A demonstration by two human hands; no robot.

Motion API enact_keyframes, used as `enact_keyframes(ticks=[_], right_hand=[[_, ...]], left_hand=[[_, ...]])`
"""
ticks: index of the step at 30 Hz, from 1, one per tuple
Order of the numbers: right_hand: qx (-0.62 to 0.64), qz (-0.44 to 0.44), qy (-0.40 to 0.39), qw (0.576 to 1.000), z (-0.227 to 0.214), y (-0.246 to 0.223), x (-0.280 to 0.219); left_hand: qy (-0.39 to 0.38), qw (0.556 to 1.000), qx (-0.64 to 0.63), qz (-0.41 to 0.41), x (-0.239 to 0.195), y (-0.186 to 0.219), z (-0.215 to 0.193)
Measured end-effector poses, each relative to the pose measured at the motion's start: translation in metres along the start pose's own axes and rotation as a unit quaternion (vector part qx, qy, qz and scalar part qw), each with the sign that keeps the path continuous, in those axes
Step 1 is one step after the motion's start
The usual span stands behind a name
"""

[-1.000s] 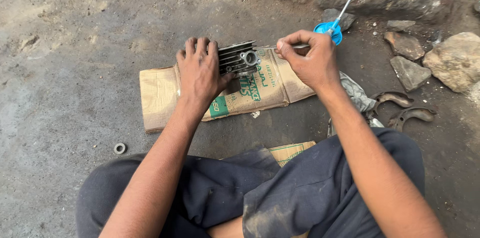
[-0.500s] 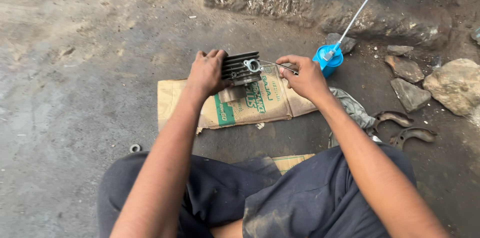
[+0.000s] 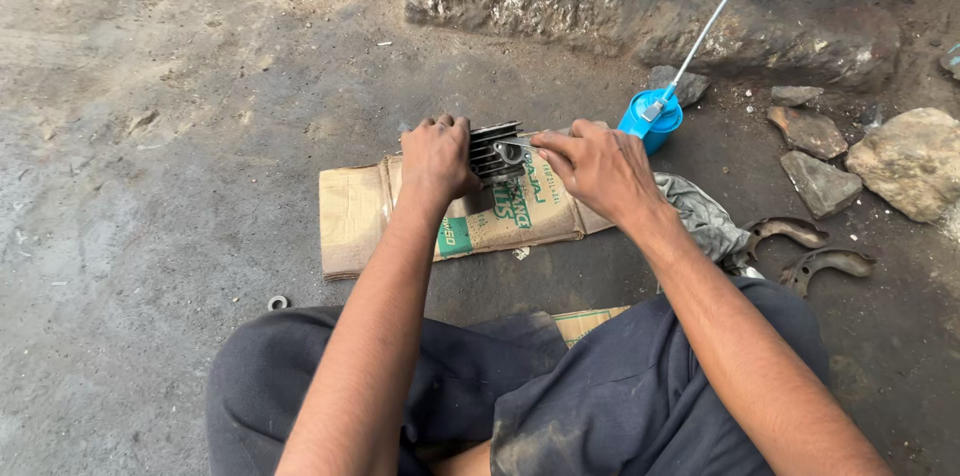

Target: The person sits on the ground and uses a metal file to scrape and clean the surfaces of a metal engine cylinder head. They rotate the part to access different sides and use a rag to wipe away debris. The person also uses a blue oil can to apply lubricant to the cylinder bore.

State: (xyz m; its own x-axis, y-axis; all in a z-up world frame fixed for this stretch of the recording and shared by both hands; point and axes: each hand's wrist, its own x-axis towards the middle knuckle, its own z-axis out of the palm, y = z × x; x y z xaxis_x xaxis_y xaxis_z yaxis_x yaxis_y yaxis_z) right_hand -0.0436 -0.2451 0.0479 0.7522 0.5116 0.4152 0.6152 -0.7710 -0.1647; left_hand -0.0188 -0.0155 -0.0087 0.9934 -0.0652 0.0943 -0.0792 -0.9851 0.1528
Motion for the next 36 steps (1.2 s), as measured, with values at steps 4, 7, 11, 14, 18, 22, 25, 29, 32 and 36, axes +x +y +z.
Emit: enact_keyframes(ticks=[4, 7, 11, 14, 18, 22, 25, 29, 32, 36], right_hand=[[-0.008, 0.032, 0.017, 0.999, 0.013, -0.007, -0.008], [-0.008, 0.037, 0.013, 0.999, 0.021, -0.002, -0.006], [0.028, 0.058, -0.117, 0.991, 0.017, 0.014, 0.026], [0.062, 0.073, -0.174, 0.980, 0.007, 0.018, 0.036], [0.104, 0.094, -0.092, 0.986, 0.013, 0.008, 0.022], [0.065, 0.128, -0.068, 0.987, 0.014, -0.006, 0.012], [0.075, 0.166, -0.098, 0.978, 0.008, -0.004, 0.018], [0.011, 0.135, -0.069, 0.988, 0.010, -0.012, 0.013], [-0.018, 0.147, -0.071, 0.986, 0.015, -0.025, 0.008], [0.023, 0.168, -0.120, 0.978, 0.012, 0.000, 0.019]], left_hand=[[0.026, 0.999, -0.027, 0.014, -0.004, -0.004, 0.002], [0.067, 0.995, -0.058, 0.048, -0.005, -0.007, 0.002], [0.057, 0.996, -0.038, 0.053, -0.003, -0.006, 0.001], [0.047, 0.997, -0.026, 0.045, -0.004, -0.004, 0.000], [0.054, 0.996, -0.043, 0.052, -0.008, -0.005, -0.003], [0.052, 0.997, -0.044, 0.043, -0.010, 0.000, -0.007], [0.080, 0.995, -0.042, 0.037, -0.014, 0.004, -0.008], [0.142, 0.985, -0.073, 0.065, -0.021, 0.003, -0.005], [0.145, 0.982, -0.094, 0.071, -0.021, 0.001, -0.004], [0.140, 0.985, -0.084, 0.049, -0.021, 0.010, 0.001]])
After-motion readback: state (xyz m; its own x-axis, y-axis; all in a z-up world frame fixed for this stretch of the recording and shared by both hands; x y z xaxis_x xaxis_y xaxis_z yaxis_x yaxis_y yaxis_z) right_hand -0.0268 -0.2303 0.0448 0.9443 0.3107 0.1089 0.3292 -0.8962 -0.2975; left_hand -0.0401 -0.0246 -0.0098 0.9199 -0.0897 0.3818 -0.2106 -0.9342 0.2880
